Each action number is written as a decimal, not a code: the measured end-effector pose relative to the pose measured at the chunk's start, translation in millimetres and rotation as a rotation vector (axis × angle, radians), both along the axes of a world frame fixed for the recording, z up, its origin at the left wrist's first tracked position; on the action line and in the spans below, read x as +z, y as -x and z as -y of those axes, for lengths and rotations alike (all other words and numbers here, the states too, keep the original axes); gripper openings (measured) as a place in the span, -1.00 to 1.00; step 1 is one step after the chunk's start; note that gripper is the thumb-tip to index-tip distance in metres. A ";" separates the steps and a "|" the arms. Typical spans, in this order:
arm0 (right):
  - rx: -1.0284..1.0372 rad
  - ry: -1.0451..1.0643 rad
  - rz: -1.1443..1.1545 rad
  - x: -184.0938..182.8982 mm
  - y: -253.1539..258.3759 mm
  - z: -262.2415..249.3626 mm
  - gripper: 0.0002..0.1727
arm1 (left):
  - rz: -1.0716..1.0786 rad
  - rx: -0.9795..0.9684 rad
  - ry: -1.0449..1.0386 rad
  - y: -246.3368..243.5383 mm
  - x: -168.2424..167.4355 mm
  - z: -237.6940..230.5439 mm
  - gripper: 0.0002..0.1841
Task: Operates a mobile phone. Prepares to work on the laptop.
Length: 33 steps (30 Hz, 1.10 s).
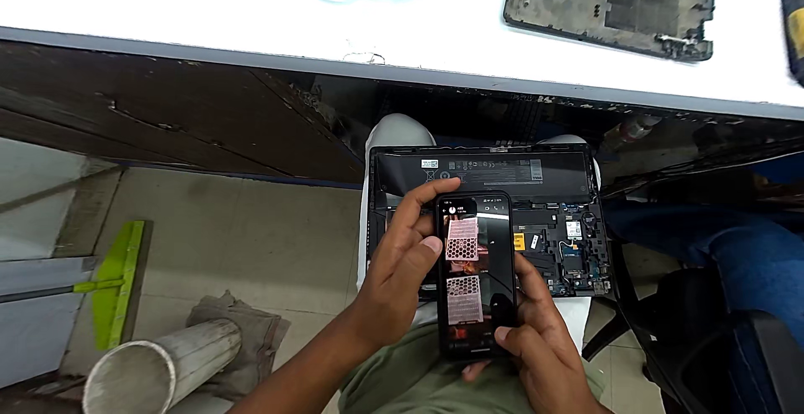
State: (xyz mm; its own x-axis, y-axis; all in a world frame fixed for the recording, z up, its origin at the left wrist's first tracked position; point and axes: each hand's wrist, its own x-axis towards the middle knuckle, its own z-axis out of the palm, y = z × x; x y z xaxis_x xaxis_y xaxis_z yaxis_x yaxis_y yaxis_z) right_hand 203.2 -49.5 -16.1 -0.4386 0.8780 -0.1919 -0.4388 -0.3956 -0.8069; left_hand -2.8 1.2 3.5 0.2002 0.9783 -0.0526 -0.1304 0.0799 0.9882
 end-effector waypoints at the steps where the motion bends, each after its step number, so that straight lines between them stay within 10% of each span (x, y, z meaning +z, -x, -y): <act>1: -0.003 0.001 0.009 0.2 0.2 0.3 -0.13 | 0.001 0.002 0.003 -0.1 -0.2 0.3 -0.40; 9: -0.032 0.027 0.065 2.9 2.6 0.8 -0.33 | 0.004 0.002 0.001 0.8 -1.1 1.5 -0.40; 23: -0.012 -0.136 0.266 -2.5 10.2 6.0 0.26 | 0.015 0.015 0.010 3.0 -2.6 3.0 -0.40; 33: -0.005 -0.098 0.127 10.1 -5.7 -11.4 -0.07 | 0.073 -0.163 0.107 -5.9 -10.1 34.5 -0.23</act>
State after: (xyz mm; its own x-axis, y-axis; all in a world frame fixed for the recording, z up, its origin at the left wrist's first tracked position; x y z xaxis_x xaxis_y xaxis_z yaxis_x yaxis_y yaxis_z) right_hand 208.9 -38.0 -6.0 -0.4121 0.8971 -0.1593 -0.3323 -0.3107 -0.8905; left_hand 3.2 -33.3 -6.7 0.3629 0.9222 -0.1335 -0.1785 0.2094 0.9614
